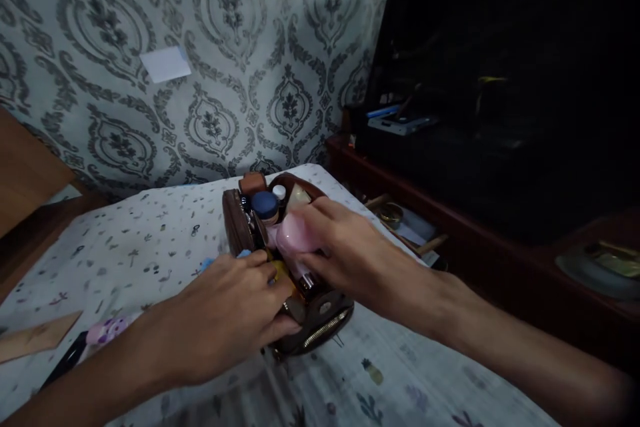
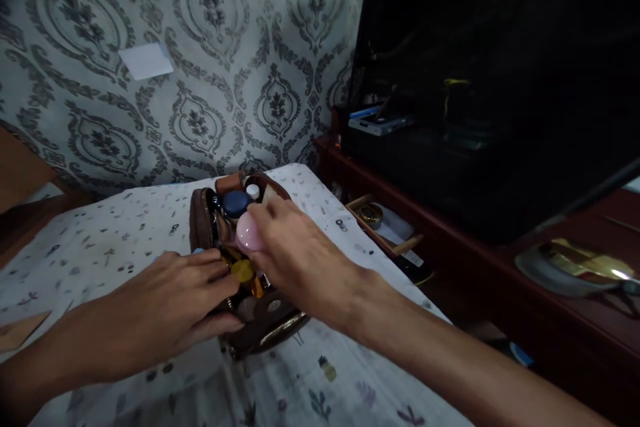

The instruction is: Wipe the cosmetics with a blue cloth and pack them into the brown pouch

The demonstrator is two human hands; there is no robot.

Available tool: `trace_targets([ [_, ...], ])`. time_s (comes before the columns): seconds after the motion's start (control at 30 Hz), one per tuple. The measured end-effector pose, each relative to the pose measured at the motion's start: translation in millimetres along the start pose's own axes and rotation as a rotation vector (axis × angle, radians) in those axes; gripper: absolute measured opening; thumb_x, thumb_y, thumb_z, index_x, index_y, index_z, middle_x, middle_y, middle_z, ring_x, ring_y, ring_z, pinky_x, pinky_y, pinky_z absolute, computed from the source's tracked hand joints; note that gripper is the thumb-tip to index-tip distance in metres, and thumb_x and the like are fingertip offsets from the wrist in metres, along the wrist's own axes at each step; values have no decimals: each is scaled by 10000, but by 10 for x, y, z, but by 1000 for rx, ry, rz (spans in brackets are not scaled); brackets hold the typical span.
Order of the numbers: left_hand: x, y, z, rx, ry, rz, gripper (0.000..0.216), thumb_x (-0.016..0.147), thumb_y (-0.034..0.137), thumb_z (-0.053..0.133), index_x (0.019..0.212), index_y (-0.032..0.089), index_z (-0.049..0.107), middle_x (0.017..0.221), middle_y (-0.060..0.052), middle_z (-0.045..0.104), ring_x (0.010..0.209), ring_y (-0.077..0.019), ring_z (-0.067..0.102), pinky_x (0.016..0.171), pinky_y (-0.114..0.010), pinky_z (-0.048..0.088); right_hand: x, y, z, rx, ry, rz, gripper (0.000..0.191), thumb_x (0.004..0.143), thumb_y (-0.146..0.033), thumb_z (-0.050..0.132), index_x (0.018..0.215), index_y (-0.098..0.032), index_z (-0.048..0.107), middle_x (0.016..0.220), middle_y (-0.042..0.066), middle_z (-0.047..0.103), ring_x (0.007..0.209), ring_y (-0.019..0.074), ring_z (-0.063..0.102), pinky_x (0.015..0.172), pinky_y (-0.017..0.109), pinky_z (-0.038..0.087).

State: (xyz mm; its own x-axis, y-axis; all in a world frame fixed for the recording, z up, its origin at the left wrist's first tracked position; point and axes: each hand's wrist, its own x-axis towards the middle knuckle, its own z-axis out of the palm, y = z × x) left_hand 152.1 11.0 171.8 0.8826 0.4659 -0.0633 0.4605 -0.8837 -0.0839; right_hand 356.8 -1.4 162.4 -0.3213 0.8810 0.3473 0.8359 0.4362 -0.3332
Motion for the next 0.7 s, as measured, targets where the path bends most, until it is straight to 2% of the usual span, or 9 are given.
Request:
trace_targets([
  [0.1,-11,13,9,9,31,-6,237,946,407,595,1032,194,655,980,-64,713,976,-270,675,732,-364,538,191,-54,80,-103,-170,24,126,910,-125,579,1034,-120,600,1138,143,571,980,224,609,856,351,528],
  [0.23,-32,6,67,3,90,8,227,950,402,590,963,186,656,937,-66,712,977,-258,671,758,-343,535,372,-78,183,-209,-289,49,213,917,-92,522,1116,-93,598,1179,178,553,1022,256,619,843,351,521],
  [0.43,-35,2,92,8,96,2,238,940,417,604,944,187,667,916,-68,715,947,-262,680,719,-344,540,529,-95,258,-259,-321,44,247,895,-62,506,1117,-81,612,1201,195,574,1001,259,637,816,339,516],
  [0.7,-58,6,125,30,131,1,276,968,418,556,1063,181,661,957,-91,721,1007,-287,679,737,-360,541,542,-5,246,-168,-270,157,276,928,-310,596,1131,-126,621,1208,149,591,972,222,646,784,276,464],
])
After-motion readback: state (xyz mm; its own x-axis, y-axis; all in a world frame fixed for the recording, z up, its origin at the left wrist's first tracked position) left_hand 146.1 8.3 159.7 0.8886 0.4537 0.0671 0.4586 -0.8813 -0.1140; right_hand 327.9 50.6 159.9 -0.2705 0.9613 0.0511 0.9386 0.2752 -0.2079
